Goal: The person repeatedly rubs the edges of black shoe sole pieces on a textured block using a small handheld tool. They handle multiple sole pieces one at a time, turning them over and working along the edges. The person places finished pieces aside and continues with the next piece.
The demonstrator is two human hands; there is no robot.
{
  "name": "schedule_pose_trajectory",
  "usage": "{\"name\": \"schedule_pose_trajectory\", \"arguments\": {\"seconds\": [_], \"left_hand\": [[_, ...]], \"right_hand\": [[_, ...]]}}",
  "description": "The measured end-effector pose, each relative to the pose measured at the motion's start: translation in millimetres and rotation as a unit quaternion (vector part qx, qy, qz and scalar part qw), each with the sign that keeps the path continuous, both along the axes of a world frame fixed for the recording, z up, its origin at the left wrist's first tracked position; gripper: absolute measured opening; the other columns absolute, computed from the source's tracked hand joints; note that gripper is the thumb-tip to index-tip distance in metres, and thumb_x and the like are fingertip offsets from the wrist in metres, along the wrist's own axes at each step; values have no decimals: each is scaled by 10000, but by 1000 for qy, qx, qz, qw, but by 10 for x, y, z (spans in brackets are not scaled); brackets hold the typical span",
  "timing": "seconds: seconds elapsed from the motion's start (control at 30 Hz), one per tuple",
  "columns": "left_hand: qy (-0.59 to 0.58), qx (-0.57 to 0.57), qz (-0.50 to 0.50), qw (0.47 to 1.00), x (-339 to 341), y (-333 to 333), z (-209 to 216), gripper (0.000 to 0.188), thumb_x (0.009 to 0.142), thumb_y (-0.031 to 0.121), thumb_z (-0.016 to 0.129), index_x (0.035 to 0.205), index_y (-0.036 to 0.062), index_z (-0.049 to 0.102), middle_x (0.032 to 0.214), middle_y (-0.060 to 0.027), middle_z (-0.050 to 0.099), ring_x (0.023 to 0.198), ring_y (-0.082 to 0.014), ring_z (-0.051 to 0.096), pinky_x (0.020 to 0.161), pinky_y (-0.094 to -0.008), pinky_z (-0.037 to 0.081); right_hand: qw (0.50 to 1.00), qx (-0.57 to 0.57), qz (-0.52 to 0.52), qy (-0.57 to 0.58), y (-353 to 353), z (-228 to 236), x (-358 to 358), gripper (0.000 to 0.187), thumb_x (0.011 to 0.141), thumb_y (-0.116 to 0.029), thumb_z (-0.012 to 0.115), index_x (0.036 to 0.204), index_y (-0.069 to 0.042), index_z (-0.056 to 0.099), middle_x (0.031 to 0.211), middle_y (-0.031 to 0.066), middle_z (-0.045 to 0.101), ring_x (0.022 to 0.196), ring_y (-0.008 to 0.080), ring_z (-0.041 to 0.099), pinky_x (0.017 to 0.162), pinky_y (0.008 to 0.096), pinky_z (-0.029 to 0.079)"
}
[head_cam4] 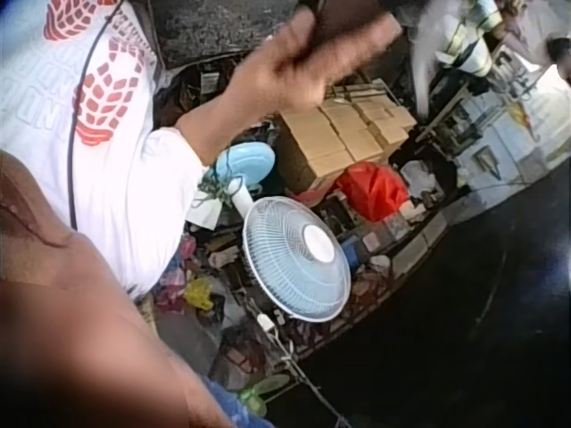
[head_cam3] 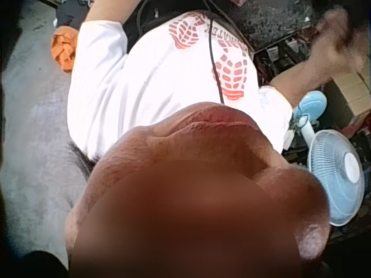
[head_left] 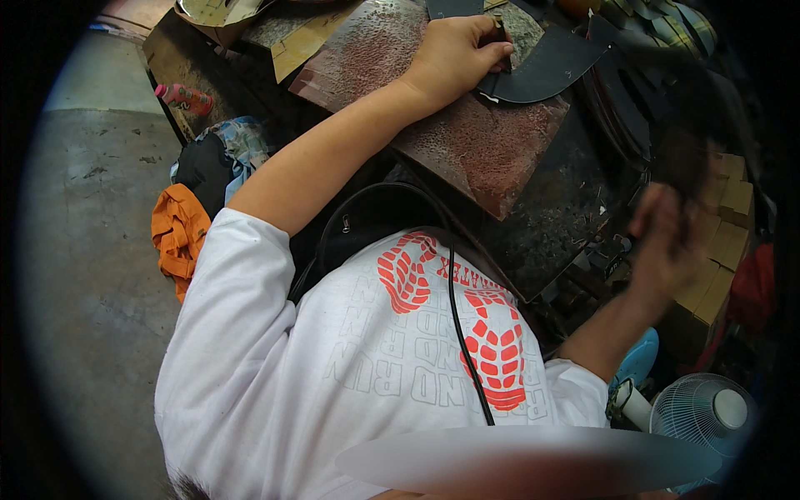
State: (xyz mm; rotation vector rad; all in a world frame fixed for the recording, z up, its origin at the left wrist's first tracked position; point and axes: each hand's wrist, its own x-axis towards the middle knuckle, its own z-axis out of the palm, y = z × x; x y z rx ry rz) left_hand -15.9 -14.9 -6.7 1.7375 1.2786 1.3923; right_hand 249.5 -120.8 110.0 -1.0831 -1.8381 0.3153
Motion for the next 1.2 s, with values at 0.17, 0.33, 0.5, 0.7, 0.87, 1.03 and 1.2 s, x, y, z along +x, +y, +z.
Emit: {"name": "schedule_pose_trajectory", "arguments": {"seconds": [0.17, 0.33, 0.5, 0.7, 0.87, 1.03, 1.2], "left_hand": [[178, 204, 25, 962, 86, -20, 114, 149, 877, 148, 701, 969, 31, 699, 824, -150, 699, 760, -305, 707, 680, -370, 560], [202, 220, 10, 954, 123, -109, 86, 149, 880, 140, 708, 1000, 54, 687, 843, -165, 680, 769, -341, 689, 665, -364, 543], [34, 50, -14, 998, 67, -38, 47, 193, 921, 137, 689, 1078, 27, 683, 920, -121, 716, 820, -261, 710, 726, -350, 553], [-453, -79, 36, 887, -175, -383, 311, 163, 948, 126, 688, 1077, 26, 692, 1034, -60, 696, 953, -136, 655, 872, -333, 517], [-509, -224, -6, 831, -154, -663, 350, 276, 985, 165, 657, 1220, 26, 621, 1215, -45, 637, 1123, -160, 606, 976, -331, 499], [-296, -190, -86, 932, -28, -433, 258, 173, 929, 159, 709, 1043, 29, 693, 951, -2, 688, 871, -93, 624, 818, -254, 491], [-322, -117, -164, 925, -143, -49, 253, 82, 976, 95, 620, 996, 26, 658, 909, -11, 670, 822, -104, 619, 780, -263, 511]], "right_hand": [[984, -4, 158, 77, -21, 442, -111, 538, 975, -491, 592, 1064, 39, 595, 728, 123, 562, 517, 149, 478, 463, 256, 378], [970, -237, -37, -41, 121, -338, -229, 493, 966, -305, 660, 1423, -225, 494, 1132, 154, 673, 862, 227, 696, 710, 345, 526], [962, -187, -76, -183, 108, -742, -134, 553, 972, -325, 649, 1492, -329, 464, 962, 173, 736, 850, 308, 746, 722, 394, 552], [965, -168, -91, -178, 76, -756, -239, 579, 979, -327, 632, 1516, -336, 414, 1046, 166, 739, 924, 340, 733, 777, 424, 571], [954, -228, -113, -156, 54, -834, -212, 595, 977, -327, 634, 1524, -337, 398, 1123, 175, 725, 974, 341, 724, 808, 427, 573], [957, -255, -102, -91, 27, -857, -227, 555, 974, -257, 648, 1497, -296, 465, 1150, 170, 723, 1015, 295, 726, 815, 406, 563], [972, -209, -97, 35, -136, -639, -239, 556, 982, -121, 640, 1507, -195, 474, 830, -14, 614, 601, 32, 449, 512, 203, 399]]}}
